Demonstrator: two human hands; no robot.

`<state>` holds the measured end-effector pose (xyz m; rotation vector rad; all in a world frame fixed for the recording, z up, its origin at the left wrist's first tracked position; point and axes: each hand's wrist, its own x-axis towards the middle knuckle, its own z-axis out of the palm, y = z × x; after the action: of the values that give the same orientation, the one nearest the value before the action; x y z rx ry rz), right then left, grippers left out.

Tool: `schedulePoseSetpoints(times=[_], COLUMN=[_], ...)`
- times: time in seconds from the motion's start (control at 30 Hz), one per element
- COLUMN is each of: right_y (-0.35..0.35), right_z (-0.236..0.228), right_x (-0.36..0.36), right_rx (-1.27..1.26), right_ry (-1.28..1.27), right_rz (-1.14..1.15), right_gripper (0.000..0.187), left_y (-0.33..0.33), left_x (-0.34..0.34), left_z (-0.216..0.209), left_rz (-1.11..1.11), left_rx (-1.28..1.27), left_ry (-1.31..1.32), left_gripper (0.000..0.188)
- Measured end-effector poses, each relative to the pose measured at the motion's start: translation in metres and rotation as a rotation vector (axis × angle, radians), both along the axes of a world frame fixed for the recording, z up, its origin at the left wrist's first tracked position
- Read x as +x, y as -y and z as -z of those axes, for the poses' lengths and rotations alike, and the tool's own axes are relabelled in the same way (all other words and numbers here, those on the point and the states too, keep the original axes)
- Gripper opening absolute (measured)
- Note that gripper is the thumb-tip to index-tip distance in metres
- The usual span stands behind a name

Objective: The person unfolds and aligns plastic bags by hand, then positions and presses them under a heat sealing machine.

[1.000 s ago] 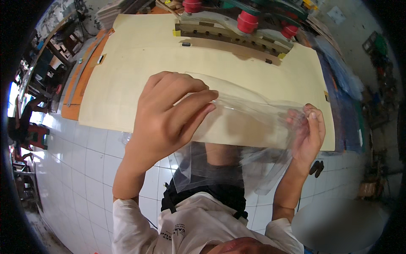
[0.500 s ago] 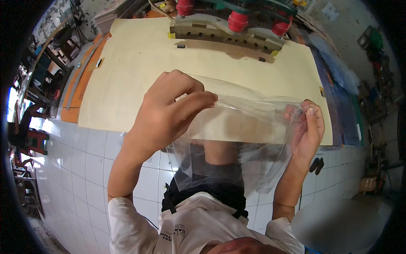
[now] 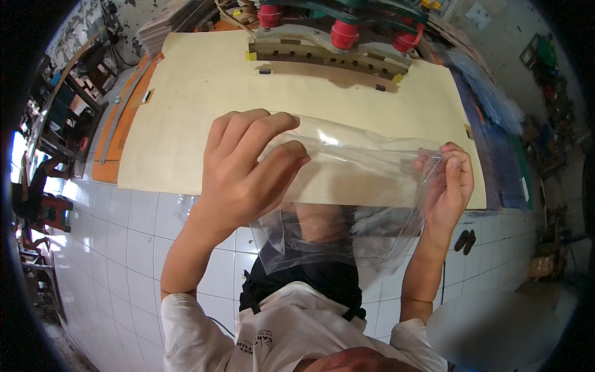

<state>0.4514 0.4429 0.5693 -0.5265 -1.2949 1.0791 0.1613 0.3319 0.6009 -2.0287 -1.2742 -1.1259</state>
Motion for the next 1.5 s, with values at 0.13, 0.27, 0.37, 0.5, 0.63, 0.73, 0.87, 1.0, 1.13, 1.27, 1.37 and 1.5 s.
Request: schedulePoseSetpoints(times=[0.13,0.27,0.37,0.5,0.63,0.73,0.87,1.0,1.13,1.27,1.37,1.5], right_y=[0.000,-0.003,-0.004,-0.005,-0.006,-0.012,-0.015,-0.021,-0.023,-0.020,-0.016,-0.009], right_z=[0.001,0.002,0.003,0.005,0.007,0.012,0.010,0.009,0.007,0.005,0.000,-0.008], right_x=[0.000,0.004,0.005,0.006,0.007,0.009,0.010,0.022,0.028,0.034,0.032,0.037], right_rx=[0.058,0.114,0.120,0.157,0.187,0.227,0.206,0.174,0.150,0.038,-0.048,-0.139], right_ry=[0.018,0.015,0.021,0.031,0.029,0.012,0.000,-0.062,-0.102,-0.119,-0.138,-0.148], right_rz=[-0.001,-0.002,0.002,-0.009,-0.013,-0.020,0.040,-0.017,-0.059,-0.106,-0.127,-0.104], right_gripper=[0.016,0.016,0.016,0.016,0.017,0.018,0.020,0.021,0.020,0.019,0.019,0.017], left_y=[0.004,0.006,0.007,0.007,0.005,0.005,0.005,0.005,-0.003,-0.005,-0.005,-0.005], left_x=[-0.001,-0.004,-0.004,-0.004,-0.005,-0.008,-0.017,-0.032,-0.028,-0.025,-0.025,-0.018], left_z=[-0.001,0.000,0.002,0.002,0.006,0.005,0.011,0.008,0.014,0.007,0.007,0.003], left_rz=[-0.090,-0.122,-0.126,-0.131,-0.133,-0.108,-0.044,0.193,0.578,0.707,0.750,0.793], left_rx=[-0.010,0.002,-0.007,0.006,0.066,0.067,0.089,-0.264,-0.621,-0.712,-0.741,-0.760], left_ry=[-0.007,0.010,0.023,0.031,0.032,0.021,0.167,0.668,1.083,1.210,1.223,1.289], left_gripper=[0.026,0.029,0.029,0.029,0.029,0.029,0.035,0.067,0.107,0.120,0.121,0.116])
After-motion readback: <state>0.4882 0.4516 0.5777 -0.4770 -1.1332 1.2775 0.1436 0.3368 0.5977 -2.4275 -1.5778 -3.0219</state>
